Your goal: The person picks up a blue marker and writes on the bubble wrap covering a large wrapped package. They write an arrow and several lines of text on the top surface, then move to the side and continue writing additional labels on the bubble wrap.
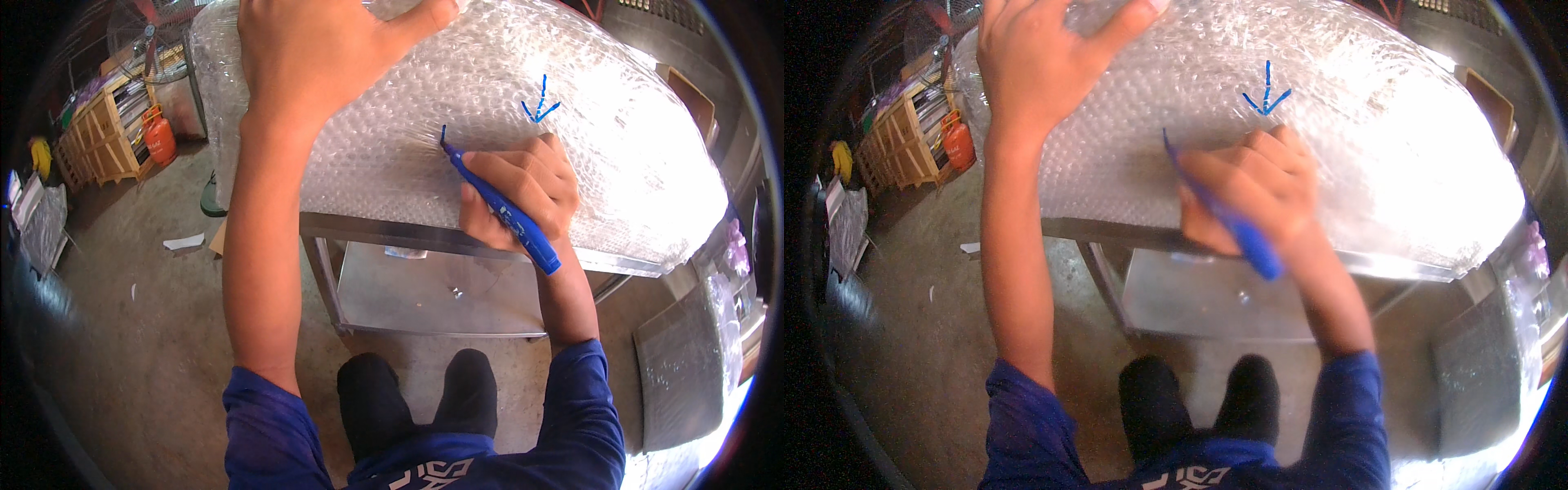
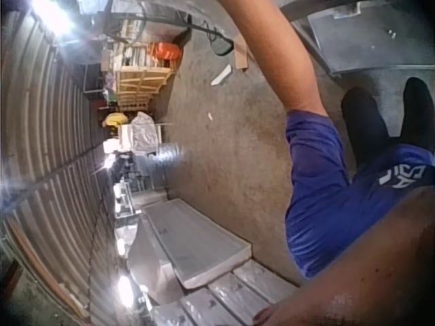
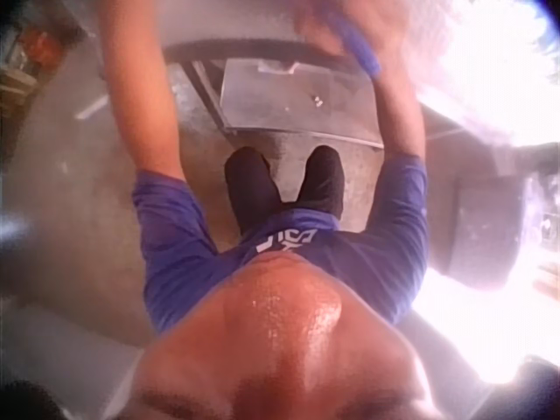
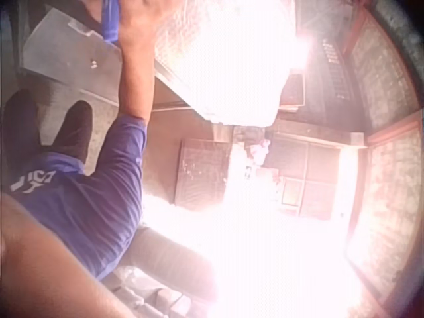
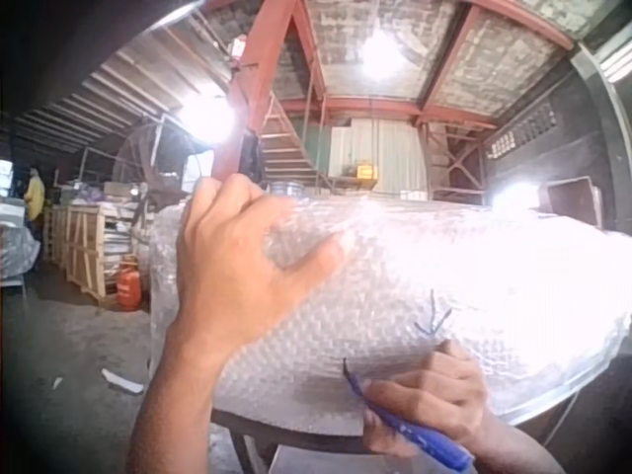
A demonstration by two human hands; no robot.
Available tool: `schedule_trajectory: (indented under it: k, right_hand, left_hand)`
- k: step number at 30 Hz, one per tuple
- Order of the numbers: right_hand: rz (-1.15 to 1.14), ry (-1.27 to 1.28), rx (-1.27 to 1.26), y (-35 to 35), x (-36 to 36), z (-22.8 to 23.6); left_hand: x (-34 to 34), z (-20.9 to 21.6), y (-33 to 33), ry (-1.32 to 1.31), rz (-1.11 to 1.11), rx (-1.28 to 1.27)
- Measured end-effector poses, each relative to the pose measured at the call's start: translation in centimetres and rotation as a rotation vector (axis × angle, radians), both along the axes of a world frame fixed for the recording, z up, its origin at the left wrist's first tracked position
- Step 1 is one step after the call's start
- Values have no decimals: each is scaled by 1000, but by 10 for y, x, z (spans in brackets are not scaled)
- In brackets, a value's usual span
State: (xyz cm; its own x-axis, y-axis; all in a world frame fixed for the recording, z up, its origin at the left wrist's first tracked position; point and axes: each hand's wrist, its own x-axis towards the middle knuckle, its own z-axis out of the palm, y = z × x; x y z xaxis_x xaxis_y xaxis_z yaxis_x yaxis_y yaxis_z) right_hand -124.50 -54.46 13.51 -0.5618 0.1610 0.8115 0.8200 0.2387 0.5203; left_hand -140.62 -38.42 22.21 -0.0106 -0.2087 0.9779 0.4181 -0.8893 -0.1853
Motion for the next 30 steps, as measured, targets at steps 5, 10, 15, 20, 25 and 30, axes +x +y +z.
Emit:
schedule_trajectory:
  k: [5, 10, 15, 20, 25, 30]
  right_hand:
    - [14, 41, 24, 0, 1, 0]
    - [29, 40, 22, 0, 2, -1]
    - [0, 76, 66, 0, 3, -3]
    - [101, 108, 85, -4, 4, -5]
    - [28, 111, 92, -12, 5, -6]
    - [6, 82, 96, -8, 5, -7]
  left_hand:
    - [1, 0, -3, -7, -17, -9]
    - [-2, -2, -12, 18, -10, -24]
    - [-3, -2, -14, 23, -22, -46]
    - [-3, -2, -13, 20, -3, -14]
    - [-2, -2, -8, 5, -50, 12]
    - [-1, 0, -4, 23, 20, -61]
